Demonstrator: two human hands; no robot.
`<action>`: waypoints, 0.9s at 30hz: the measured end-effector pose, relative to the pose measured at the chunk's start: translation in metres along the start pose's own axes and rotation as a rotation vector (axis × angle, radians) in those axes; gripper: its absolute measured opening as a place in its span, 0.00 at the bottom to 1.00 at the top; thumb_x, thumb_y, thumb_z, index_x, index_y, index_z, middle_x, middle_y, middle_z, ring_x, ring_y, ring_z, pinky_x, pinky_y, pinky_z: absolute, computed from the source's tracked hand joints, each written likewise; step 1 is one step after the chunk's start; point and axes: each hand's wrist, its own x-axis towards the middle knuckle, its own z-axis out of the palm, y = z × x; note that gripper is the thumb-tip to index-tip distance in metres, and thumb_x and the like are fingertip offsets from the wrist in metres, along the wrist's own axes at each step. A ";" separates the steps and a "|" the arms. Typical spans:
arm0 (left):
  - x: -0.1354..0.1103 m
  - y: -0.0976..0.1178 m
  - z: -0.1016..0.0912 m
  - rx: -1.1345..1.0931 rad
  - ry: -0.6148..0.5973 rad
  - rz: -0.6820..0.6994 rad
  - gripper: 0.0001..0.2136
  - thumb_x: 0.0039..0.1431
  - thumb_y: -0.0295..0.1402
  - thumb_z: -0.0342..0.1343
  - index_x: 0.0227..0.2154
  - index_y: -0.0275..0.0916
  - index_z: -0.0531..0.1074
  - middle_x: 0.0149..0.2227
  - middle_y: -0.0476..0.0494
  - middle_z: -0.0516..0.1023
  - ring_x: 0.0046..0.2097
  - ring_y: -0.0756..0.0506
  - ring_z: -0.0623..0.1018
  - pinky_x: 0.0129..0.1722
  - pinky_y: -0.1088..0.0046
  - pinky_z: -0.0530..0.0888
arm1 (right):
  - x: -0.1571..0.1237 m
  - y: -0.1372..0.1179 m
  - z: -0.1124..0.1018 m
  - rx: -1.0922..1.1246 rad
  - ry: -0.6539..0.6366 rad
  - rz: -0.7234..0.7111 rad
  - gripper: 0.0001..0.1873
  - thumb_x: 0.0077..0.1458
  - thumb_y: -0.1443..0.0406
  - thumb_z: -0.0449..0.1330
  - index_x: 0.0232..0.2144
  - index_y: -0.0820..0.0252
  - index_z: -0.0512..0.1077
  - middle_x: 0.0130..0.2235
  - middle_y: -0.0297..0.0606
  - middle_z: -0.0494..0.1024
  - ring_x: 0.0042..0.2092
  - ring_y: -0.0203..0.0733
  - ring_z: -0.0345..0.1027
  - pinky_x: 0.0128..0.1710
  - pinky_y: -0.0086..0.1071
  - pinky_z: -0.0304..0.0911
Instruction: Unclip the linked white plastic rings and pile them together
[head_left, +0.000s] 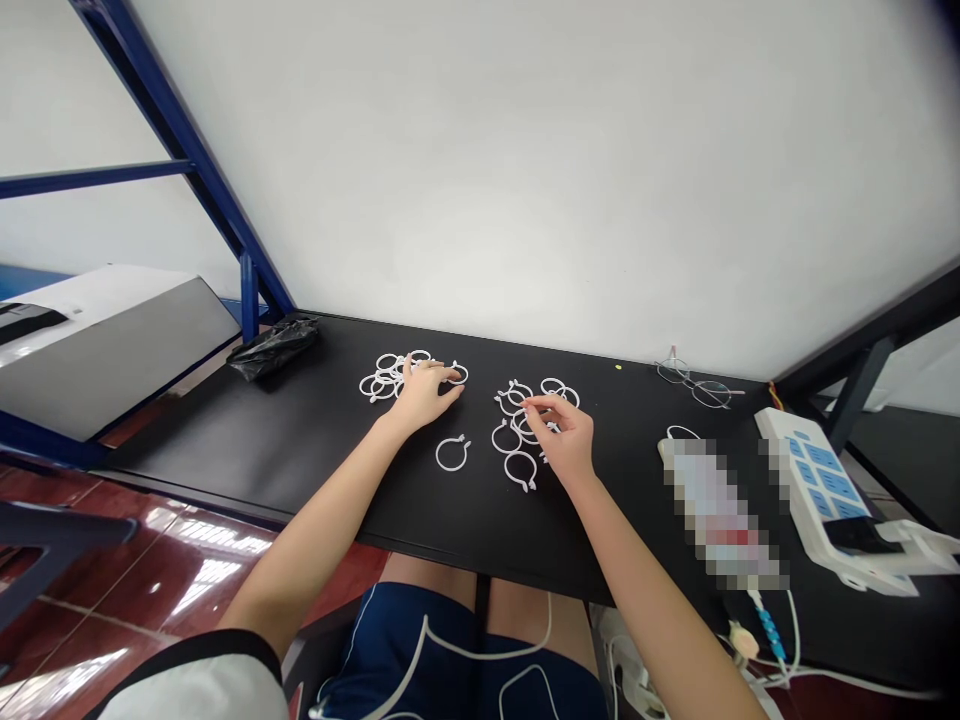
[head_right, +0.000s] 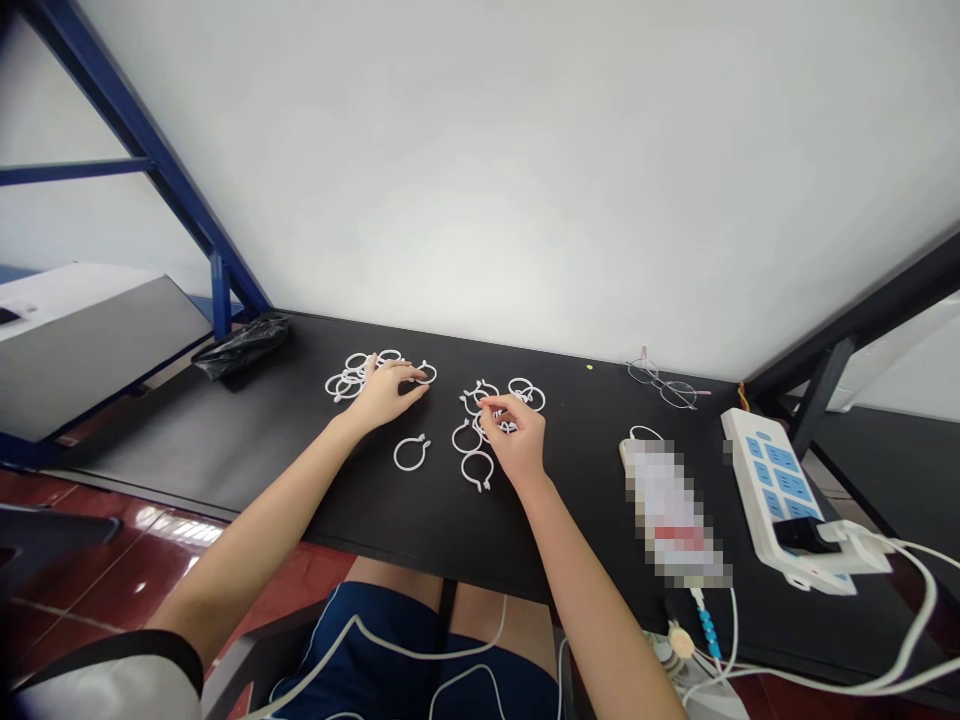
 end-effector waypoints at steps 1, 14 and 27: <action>0.001 0.001 -0.004 -0.100 -0.029 0.021 0.08 0.57 0.36 0.56 0.37 0.41 0.77 0.42 0.42 0.82 0.52 0.38 0.76 0.63 0.45 0.56 | 0.000 0.000 0.000 0.002 0.002 -0.004 0.05 0.53 0.66 0.60 0.30 0.56 0.77 0.32 0.37 0.81 0.32 0.40 0.75 0.30 0.33 0.72; -0.001 0.004 -0.022 -0.454 -0.823 0.253 0.13 0.47 0.26 0.62 0.39 0.41 0.80 0.39 0.44 0.82 0.39 0.46 0.80 0.35 0.76 0.73 | 0.000 -0.001 0.000 -0.016 0.005 -0.017 0.05 0.54 0.65 0.60 0.30 0.56 0.77 0.32 0.37 0.81 0.33 0.41 0.75 0.30 0.33 0.73; -0.003 0.018 0.000 -0.850 -0.403 -0.016 0.18 0.47 0.32 0.67 0.42 0.35 0.75 0.35 0.42 0.80 0.38 0.48 0.80 0.40 0.72 0.77 | 0.000 -0.002 0.002 -0.005 -0.060 -0.008 0.04 0.54 0.65 0.61 0.30 0.56 0.77 0.32 0.37 0.81 0.32 0.41 0.75 0.29 0.33 0.72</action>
